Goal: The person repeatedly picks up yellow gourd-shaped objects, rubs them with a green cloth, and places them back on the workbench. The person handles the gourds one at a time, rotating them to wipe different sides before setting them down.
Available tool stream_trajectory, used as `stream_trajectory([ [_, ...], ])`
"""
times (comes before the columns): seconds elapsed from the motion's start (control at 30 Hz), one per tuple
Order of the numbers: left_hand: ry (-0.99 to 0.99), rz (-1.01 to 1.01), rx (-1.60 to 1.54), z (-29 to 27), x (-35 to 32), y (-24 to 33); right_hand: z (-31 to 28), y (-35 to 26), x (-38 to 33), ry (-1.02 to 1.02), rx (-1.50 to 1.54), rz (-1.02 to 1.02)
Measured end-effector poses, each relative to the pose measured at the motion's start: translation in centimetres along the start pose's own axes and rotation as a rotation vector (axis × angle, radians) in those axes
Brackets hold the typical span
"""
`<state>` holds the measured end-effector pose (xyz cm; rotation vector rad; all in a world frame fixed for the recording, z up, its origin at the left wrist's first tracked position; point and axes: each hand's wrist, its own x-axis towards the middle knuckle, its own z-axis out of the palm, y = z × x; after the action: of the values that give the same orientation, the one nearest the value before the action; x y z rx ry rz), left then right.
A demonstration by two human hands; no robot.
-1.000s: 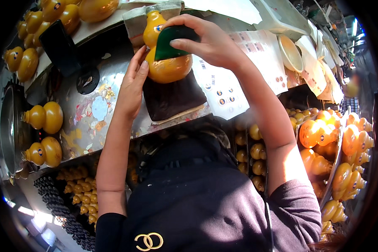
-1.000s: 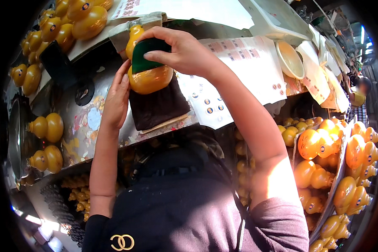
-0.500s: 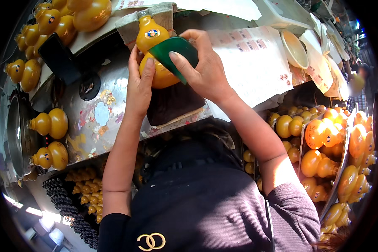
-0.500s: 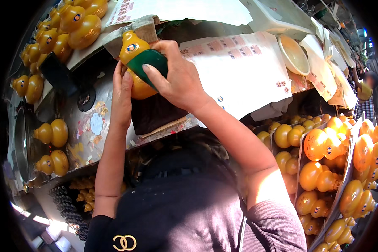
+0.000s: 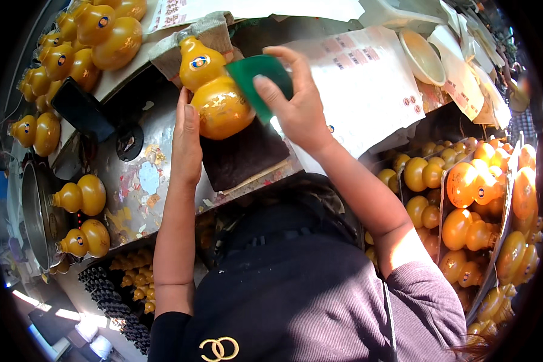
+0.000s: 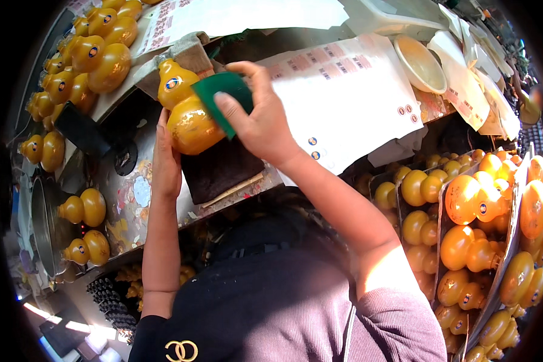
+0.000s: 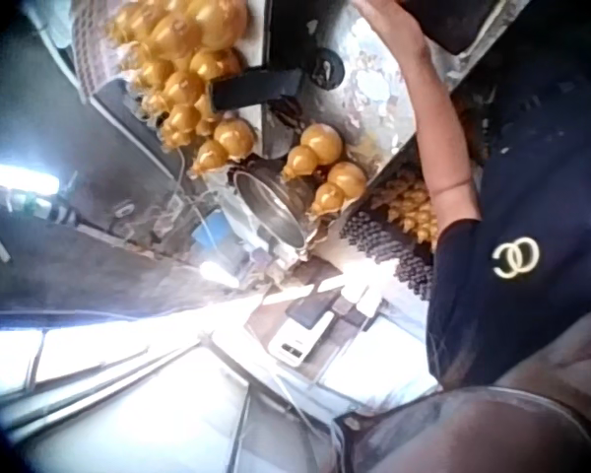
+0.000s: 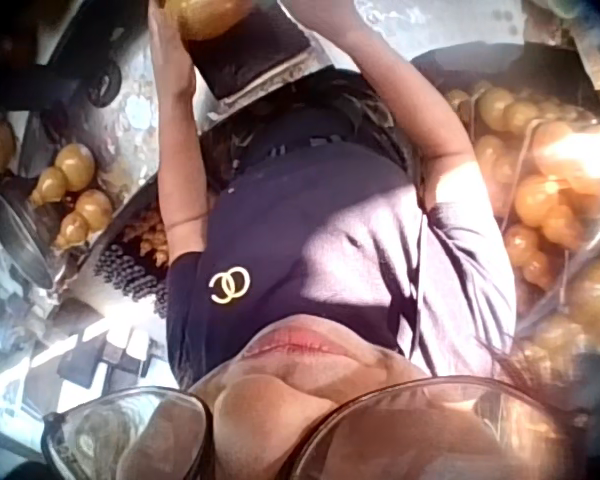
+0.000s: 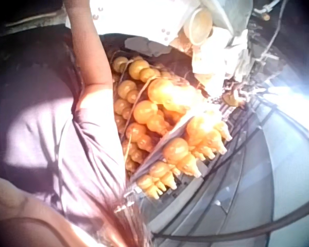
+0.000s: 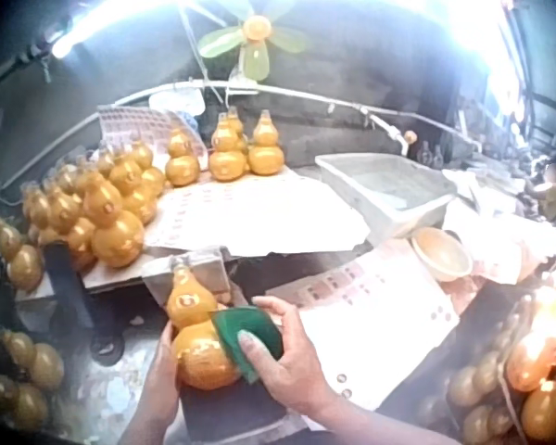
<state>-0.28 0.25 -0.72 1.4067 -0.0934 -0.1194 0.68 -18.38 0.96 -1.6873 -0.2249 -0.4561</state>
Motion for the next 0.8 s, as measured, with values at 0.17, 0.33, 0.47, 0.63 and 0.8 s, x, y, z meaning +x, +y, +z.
stream_trajectory([
  [0.17,-0.005,0.010,0.089,0.3,0.2,-0.1,0.6,3.3,-1.2,0.004,0.034,0.125],
  [0.33,0.045,-0.044,-0.004,-0.1,0.0,-0.2,0.2,3.4,-1.6,0.124,-0.068,0.125],
  [0.47,-0.017,-0.081,-0.095,-0.9,0.5,-0.2,0.1,1.4,-2.7,0.182,-0.183,-0.206],
  [0.63,-0.065,-0.120,-0.176,-1.4,0.5,0.2,2.2,-0.3,-4.6,0.013,-0.402,-0.611],
  [0.8,-0.148,-0.146,-0.185,-1.8,0.7,1.3,3.4,-0.7,-5.9,-0.095,-0.531,-0.717],
])
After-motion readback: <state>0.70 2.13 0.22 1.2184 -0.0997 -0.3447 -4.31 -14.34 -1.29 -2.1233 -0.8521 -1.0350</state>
